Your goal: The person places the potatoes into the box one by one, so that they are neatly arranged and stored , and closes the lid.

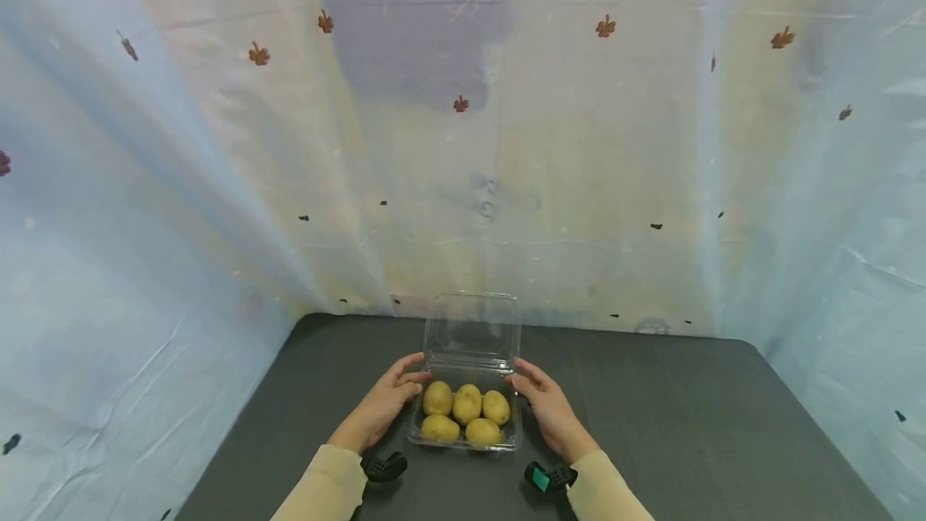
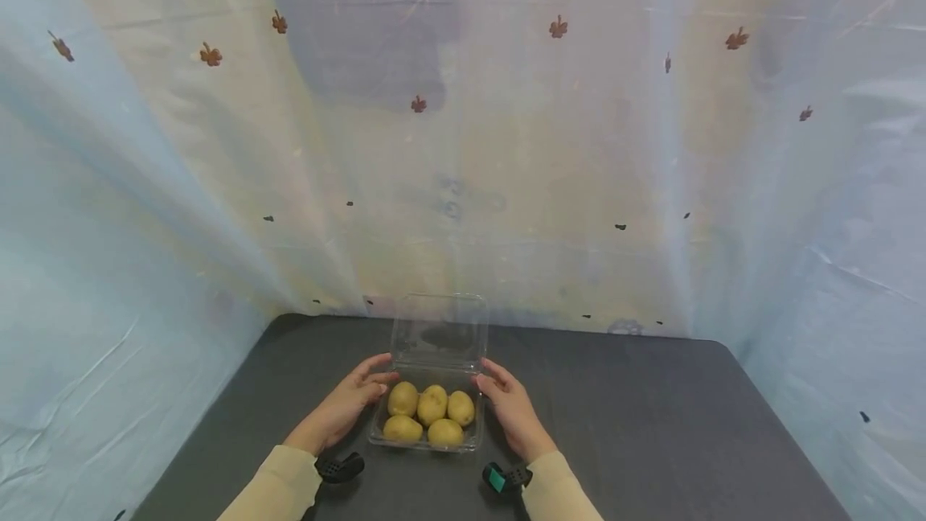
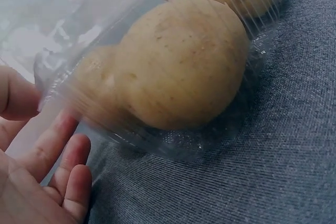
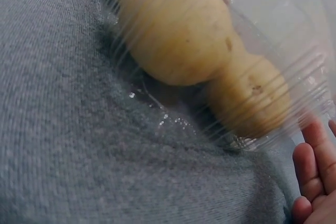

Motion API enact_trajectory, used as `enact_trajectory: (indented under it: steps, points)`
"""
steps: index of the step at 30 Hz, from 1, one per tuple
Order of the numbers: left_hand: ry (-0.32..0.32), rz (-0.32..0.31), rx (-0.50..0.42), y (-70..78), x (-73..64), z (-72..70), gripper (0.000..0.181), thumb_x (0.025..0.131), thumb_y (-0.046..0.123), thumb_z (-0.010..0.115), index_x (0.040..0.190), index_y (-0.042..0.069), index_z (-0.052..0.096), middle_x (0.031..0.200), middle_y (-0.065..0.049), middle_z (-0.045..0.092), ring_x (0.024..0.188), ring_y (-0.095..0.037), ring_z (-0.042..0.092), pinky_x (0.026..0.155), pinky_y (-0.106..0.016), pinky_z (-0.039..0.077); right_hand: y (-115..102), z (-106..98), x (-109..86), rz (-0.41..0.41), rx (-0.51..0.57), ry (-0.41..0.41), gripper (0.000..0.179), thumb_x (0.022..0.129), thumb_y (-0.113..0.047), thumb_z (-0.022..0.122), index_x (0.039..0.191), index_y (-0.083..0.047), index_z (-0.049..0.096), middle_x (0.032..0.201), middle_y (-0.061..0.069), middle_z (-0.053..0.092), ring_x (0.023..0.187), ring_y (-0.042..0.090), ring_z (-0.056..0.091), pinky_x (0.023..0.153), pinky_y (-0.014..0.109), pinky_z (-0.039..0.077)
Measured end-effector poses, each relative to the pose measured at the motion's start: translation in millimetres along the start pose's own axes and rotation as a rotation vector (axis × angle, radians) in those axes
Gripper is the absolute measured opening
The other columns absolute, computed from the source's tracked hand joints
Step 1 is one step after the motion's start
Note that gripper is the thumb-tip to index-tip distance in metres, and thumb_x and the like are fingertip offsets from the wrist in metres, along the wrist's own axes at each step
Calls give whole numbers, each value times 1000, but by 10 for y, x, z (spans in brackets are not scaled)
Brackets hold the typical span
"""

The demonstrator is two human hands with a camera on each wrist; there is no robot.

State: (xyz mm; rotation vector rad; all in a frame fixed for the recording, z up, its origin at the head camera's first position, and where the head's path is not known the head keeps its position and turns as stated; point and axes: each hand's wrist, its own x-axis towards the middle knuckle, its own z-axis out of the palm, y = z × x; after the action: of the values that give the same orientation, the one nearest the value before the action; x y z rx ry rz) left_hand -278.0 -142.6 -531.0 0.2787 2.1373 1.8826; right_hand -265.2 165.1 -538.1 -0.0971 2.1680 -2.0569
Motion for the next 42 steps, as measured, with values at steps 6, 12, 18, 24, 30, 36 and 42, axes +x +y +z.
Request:
enact_trajectory:
  steps: [6,12,18,24,30,36,42]
  points:
    - [32,-7,12,19,-7,30,49,101,13,49,147,19,33,139,-10,51,131,-33,41,105,-55,32,-34,0,-31,-7,9,0,51,99,-42,53,142,-14,49,132,11,56,129,32,42,109,57,24]
    - [39,-10,20,-4,-4,39,47,102,15,47,146,19,33,140,-10,49,132,-32,41,104,-56,32,-63,-9,-29,14,5,-4,52,100,-47,45,142,-16,49,134,9,55,124,29,44,101,55,27]
    - [43,-4,44,-23,0,45,44,102,17,47,144,20,34,140,-9,50,132,-32,41,104,-56,33,-79,-17,10,40,7,-1,69,99,-63,30,140,-11,50,133,10,56,124,30,42,98,54,26]
    - [51,-11,79,-9,-18,59,40,103,19,46,141,19,35,139,-8,50,130,-32,42,103,-56,34,-85,-6,26,66,-17,28,79,92,-71,35,134,-7,54,127,10,61,119,28,48,91,44,33]
    - [49,-21,83,-34,-38,68,42,104,25,47,143,20,35,141,-7,49,132,-32,40,103,-56,34,-45,-10,23,68,-7,27,70,94,-64,44,131,-5,53,124,10,60,117,28,49,88,40,35]
    - [76,-20,87,-117,-104,75,51,101,41,50,145,17,40,140,-9,50,130,-31,44,103,-54,35,-10,-20,16,51,9,44,56,98,-53,48,123,-4,58,121,9,55,109,25,48,85,38,36]
    - [104,-47,121,-89,-228,117,61,100,53,42,140,7,47,133,-11,52,117,-28,52,98,-51,41,-23,-47,3,19,22,0,48,101,-39,48,134,-5,54,132,11,53,121,28,44,89,40,36]
